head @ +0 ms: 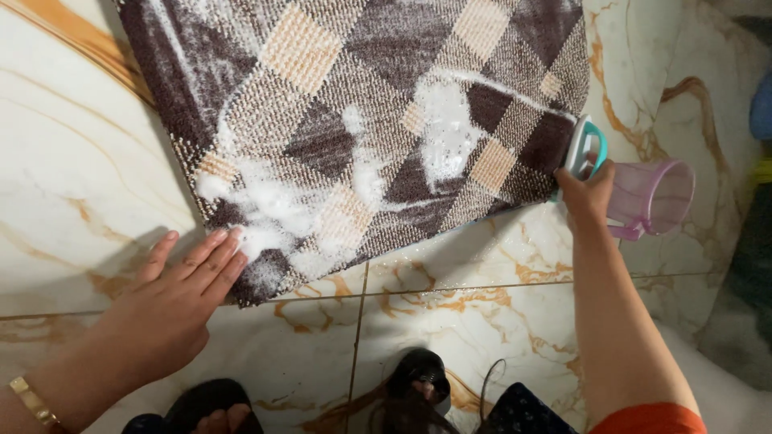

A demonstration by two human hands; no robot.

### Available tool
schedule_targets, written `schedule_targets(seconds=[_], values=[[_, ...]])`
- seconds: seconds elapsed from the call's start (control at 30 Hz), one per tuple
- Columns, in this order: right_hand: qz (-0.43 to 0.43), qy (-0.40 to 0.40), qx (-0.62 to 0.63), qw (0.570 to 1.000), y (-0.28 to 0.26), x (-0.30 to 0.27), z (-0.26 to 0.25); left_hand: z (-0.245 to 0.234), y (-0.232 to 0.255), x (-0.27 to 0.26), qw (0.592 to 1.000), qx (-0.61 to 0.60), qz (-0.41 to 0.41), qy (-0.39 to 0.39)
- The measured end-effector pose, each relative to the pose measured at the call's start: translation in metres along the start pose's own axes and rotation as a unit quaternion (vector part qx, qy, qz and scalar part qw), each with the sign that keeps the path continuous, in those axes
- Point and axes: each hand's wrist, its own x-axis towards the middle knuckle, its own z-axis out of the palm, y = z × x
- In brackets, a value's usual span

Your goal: Scrubbing a floor mat with soap and a brush on the bathroom floor.

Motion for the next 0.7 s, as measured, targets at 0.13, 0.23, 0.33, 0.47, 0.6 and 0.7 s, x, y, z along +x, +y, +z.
schedule_targets(seconds=[0.13,0.23,0.33,0.47,0.6,0.7], values=[[0.017,-0.051,0.03,0.998,-0.006,0.006,-0.012,-0.012,-0.001,0.005,1.0,-0.007,0.003,0.014],[0.046,-0.093,0.008,0.995,-0.014,0.005,-0.026,-0.034,0.004,0.015,0.995,-0.041,-0.022,-0.088],[0.094,0.031,0.043,0.994,-0.04,0.001,-0.035,-0.03,0.003,0.012,0.994,-0.057,-0.027,-0.085],[0.024,0.057,0.13,0.99,0.013,0.022,-0.021,-0.028,0.003,0.011,0.997,-0.064,-0.025,-0.041],[-0.055,0.029,-0.05,0.997,0.036,0.028,0.005,-0.03,0.002,0.012,0.996,-0.055,-0.023,-0.067],[-0.059,0.062,-0.055,0.995,0.022,0.022,0.007,-0.03,0.004,0.012,0.996,-0.061,-0.018,-0.054]])
